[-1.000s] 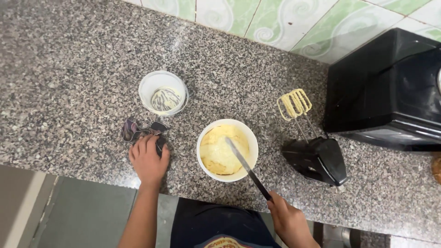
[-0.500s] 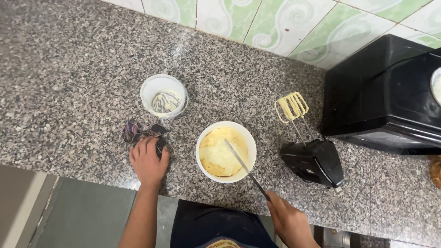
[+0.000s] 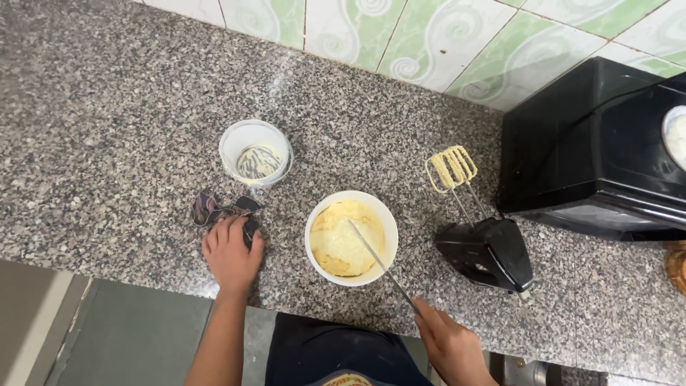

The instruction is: Scraping residual cream from a plastic container into a mixing bowl using a metal spatula.

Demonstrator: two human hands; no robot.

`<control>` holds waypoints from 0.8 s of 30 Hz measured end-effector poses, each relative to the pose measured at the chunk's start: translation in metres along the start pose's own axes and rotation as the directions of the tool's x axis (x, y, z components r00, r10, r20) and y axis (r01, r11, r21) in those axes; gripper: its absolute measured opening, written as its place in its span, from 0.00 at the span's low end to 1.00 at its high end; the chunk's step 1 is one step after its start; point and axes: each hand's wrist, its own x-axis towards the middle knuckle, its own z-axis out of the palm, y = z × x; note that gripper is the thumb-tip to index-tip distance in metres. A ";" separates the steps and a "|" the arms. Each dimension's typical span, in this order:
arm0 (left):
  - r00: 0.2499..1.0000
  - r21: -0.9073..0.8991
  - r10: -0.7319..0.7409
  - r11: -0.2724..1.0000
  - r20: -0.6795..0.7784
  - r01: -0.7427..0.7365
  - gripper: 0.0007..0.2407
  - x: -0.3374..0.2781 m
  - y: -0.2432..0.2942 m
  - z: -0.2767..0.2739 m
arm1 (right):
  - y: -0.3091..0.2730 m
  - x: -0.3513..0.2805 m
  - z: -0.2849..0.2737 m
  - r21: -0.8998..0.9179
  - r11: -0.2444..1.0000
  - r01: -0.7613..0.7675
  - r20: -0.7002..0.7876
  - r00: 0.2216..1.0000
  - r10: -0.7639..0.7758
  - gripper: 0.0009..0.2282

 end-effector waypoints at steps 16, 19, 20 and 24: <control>1.000 0.005 -0.021 1.000 0.019 0.021 0.18 -0.001 -0.001 0.000 | -0.004 0.000 0.001 0.018 0.997 -0.074 0.056 0.996 0.073 0.19; 1.000 -0.005 -0.020 1.000 0.015 0.020 0.18 -0.001 -0.001 0.002 | -0.002 -0.001 0.002 0.022 0.997 -0.077 0.039 0.996 0.077 0.17; 1.000 -0.004 -0.022 1.000 0.012 0.022 0.18 -0.001 -0.001 0.002 | -0.002 -0.001 0.003 0.012 0.996 -0.090 0.052 0.995 0.090 0.17; 1.000 0.006 -0.020 1.000 0.007 0.020 0.18 0.000 0.000 0.002 | 0.000 -0.002 0.006 0.008 0.997 -0.074 0.031 0.997 0.073 0.17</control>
